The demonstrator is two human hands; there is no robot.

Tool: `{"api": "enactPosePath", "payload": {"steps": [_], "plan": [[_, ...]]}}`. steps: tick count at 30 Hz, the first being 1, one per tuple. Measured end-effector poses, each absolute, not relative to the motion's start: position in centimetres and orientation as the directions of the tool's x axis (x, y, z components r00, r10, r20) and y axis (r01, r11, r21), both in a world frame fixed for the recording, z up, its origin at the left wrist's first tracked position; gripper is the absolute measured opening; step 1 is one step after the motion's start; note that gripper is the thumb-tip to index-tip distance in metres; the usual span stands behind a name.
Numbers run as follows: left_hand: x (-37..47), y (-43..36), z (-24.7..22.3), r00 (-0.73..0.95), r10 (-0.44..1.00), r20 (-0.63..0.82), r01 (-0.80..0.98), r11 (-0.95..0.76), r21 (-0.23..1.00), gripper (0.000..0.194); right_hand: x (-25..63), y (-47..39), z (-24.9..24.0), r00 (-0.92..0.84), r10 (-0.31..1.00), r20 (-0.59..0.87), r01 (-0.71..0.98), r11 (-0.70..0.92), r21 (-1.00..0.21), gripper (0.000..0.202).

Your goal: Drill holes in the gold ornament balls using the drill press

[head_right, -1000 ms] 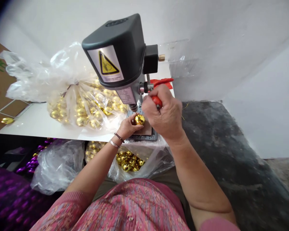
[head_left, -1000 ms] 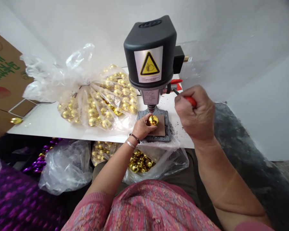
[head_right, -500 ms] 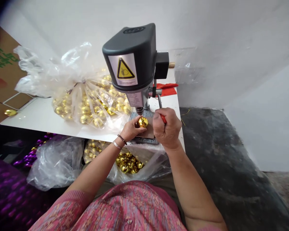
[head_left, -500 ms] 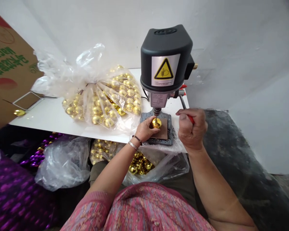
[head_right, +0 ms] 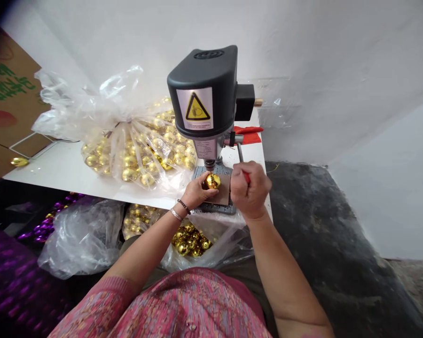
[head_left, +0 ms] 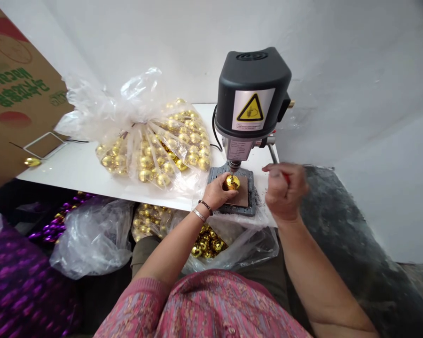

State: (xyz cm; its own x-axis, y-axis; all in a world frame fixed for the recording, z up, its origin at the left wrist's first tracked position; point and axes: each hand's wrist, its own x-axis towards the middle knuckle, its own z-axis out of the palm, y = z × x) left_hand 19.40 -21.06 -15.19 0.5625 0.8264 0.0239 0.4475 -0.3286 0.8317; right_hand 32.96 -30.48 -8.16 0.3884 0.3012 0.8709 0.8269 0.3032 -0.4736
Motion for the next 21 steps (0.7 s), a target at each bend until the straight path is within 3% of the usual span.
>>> {"api": "enactPosePath", "payload": {"steps": [6, 12, 14, 18, 21], "plan": [[17.0, -22.2, -13.8, 0.567, 0.824, -0.007, 0.433, -0.291, 0.853, 0.051, 33.8, -29.6, -1.1, 0.637, 0.464, 0.616, 0.608, 0.189, -0.771, 0.032], [8.2, -23.1, -13.6, 0.792, 0.579, -0.194, 0.371, -0.203, 0.906, 0.073, 33.9, -29.1, -1.5, 0.677, 0.435, 0.594, 0.573, 0.197, -0.796, 0.028], [6.5, -21.9, -13.8, 0.748, 0.643, -0.164, 0.396, -0.234, 0.888, 0.072, 33.8, -29.1, -1.8, 0.685, 0.411, 0.601, 0.581, 0.189, -0.792, 0.027], [6.8, -16.6, -13.4, 0.416, 0.908, 0.047, 0.625, -0.323, 0.711, 0.027, 33.6, -29.2, -2.0, 0.694, 0.400, 0.599, 0.572, 0.199, -0.796, 0.025], [9.0, -11.8, -12.8, 0.374, 0.906, 0.197, 0.795, -0.423, 0.435, 0.032, 33.8, -29.3, -2.1, 0.690, 0.414, 0.594, 0.579, 0.178, -0.796, 0.028]]}}
